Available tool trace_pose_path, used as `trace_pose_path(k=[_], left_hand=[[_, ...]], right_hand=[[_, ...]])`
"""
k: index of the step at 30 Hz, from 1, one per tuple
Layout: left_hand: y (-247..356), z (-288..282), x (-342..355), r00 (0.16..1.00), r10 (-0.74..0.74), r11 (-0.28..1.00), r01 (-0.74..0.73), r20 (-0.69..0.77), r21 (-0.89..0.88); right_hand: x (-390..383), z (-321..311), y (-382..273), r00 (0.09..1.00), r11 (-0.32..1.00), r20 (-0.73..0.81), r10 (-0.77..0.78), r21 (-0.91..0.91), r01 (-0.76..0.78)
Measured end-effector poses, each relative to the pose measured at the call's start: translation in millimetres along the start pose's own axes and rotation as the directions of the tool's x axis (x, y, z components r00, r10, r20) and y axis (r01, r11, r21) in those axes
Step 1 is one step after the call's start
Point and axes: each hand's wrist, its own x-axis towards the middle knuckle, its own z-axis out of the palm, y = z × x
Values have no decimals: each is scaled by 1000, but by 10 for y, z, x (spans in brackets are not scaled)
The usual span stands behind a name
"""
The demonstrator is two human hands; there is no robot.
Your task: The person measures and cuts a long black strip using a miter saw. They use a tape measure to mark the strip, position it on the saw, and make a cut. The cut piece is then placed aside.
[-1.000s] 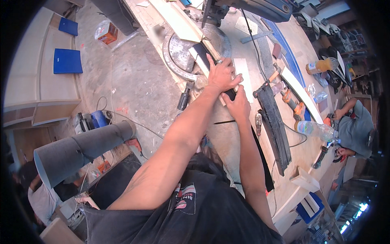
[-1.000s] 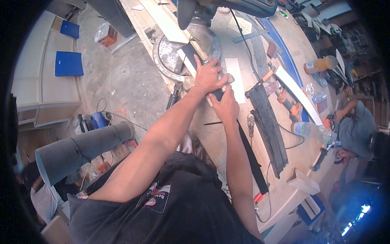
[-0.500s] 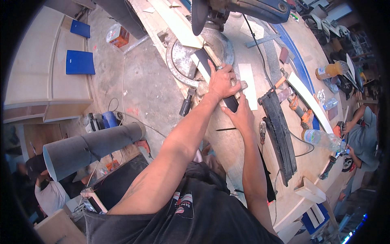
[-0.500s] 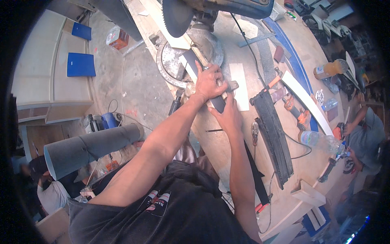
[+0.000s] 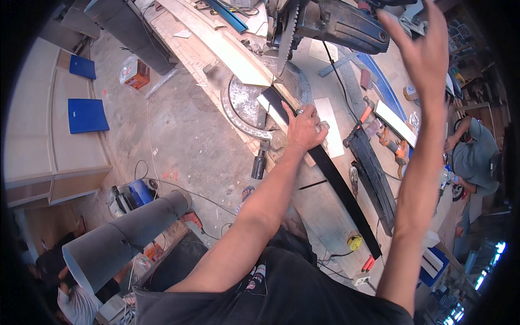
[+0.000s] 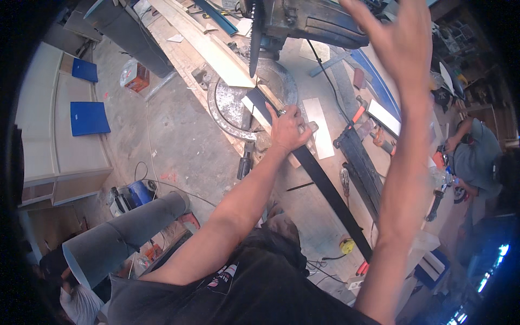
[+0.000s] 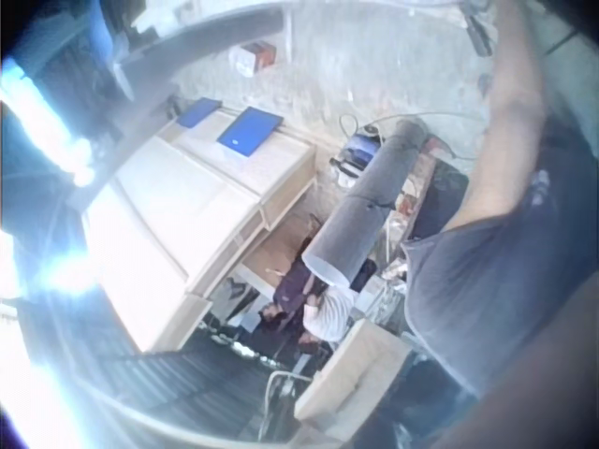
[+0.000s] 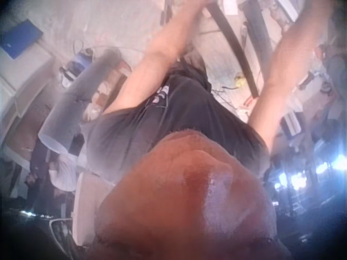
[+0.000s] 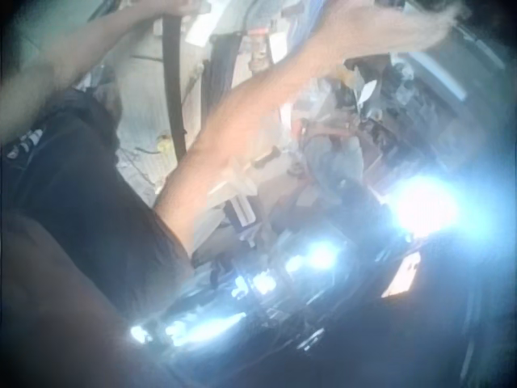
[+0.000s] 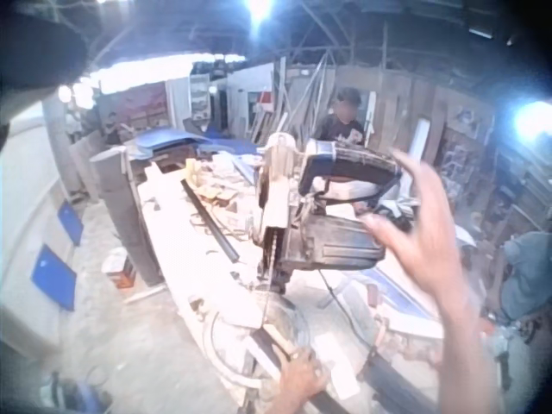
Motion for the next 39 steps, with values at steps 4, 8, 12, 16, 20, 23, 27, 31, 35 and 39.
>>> trace_pose_path(k=[4, 8, 12, 16, 20, 23, 27, 31, 35, 39], left_hand=[[-20, 3, -9, 1000, -1, 999, 1, -7, -43], [-26, 9, -11, 1000, 7, 999, -7, -18, -42], [-33, 36, 1, 999, 20, 999, -21, -45, -33], [-44, 54, -3, 999, 15, 1000, -16, -34, -17], [-47, 59, -6, 1000, 2, 1000, -2, -3, -9], [-32, 59, -2, 997, 25, 1000, -26, -68, -3], [-14, 31, -3, 999, 10, 1000, -9, -38, 3], [0, 9, 5, 1000, -20, 1000, 20, 23, 12], [3, 16, 9, 1000, -15, 1000, 15, -2, 17], [-8, 30, 2, 1000, -18, 1000, 18, 0, 18]], right_hand=[[975, 145, -225, 904, 998, 425, -47, 60, 23], [1686, 280, -192, 277, 913, 960, -47, 154, -378], [1671, 431, -66, 252, 853, 966, -56, 177, -491], [1619, 447, -2, 332, 855, 925, -185, 318, -410], [1645, 441, 9, 308, 885, 941, -140, 259, -388], [1635, 446, 6, 303, 883, 947, -111, 234, -408], [1625, 440, -2, 300, 870, 950, -83, 216, -444], [1621, 397, -43, 333, 873, 940, -75, 223, -433], [1553, 333, -173, 374, 896, 925, -68, 221, -384], [1451, 208, -249, 418, 924, 906, -69, 216, -316]])
